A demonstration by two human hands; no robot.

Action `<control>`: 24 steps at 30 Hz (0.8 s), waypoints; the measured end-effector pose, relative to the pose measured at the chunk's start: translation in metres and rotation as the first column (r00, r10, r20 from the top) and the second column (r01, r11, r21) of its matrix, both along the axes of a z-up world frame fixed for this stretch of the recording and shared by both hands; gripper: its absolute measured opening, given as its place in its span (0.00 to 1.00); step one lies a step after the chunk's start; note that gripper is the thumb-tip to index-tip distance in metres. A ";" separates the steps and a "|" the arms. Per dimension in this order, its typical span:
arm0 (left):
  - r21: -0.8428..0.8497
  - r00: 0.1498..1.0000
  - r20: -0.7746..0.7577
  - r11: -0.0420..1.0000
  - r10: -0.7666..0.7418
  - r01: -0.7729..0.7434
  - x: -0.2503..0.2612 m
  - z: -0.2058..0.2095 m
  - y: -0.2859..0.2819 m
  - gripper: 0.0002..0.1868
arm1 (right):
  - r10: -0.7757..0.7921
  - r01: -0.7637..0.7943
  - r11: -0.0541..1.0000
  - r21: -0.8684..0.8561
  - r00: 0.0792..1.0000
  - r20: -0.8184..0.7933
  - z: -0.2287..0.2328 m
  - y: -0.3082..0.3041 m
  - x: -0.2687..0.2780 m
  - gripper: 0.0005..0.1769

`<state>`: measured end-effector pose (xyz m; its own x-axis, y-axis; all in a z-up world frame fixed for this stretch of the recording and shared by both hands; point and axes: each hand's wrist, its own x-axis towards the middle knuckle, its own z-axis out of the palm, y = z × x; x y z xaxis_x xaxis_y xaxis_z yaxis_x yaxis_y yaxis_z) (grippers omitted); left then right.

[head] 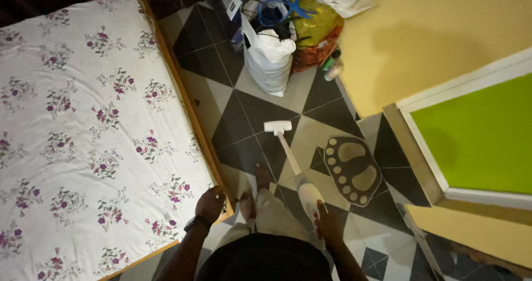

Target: The person vacuums the tiled floor around the room using a stick vacuum cleaner.

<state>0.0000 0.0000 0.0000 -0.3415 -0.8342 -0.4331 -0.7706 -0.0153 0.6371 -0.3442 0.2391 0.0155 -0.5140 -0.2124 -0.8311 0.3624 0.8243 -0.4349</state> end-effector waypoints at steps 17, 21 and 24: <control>0.116 0.988 -0.153 0.993 0.003 0.015 -0.031 0.065 0.035 0.14 | -0.204 0.238 0.942 -0.235 0.966 0.159 -0.023 -0.144 -0.019 0.31; 0.015 0.975 -0.222 1.000 -0.011 0.015 -0.011 0.055 0.047 0.14 | -0.119 0.128 0.963 -0.239 0.992 0.051 -0.026 -0.171 -0.038 0.33; 0.266 0.980 -0.092 0.953 0.176 -0.146 -0.008 0.061 0.055 0.15 | -0.164 0.195 0.958 -0.212 0.975 0.152 -0.030 -0.177 -0.047 0.32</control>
<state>-0.0080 0.0547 0.0605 -0.2708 -0.7477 -0.6064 -0.6674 -0.3081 0.6779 -0.3908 0.0618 -0.0149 -0.4505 -0.3153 -0.8352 0.5617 0.6271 -0.5397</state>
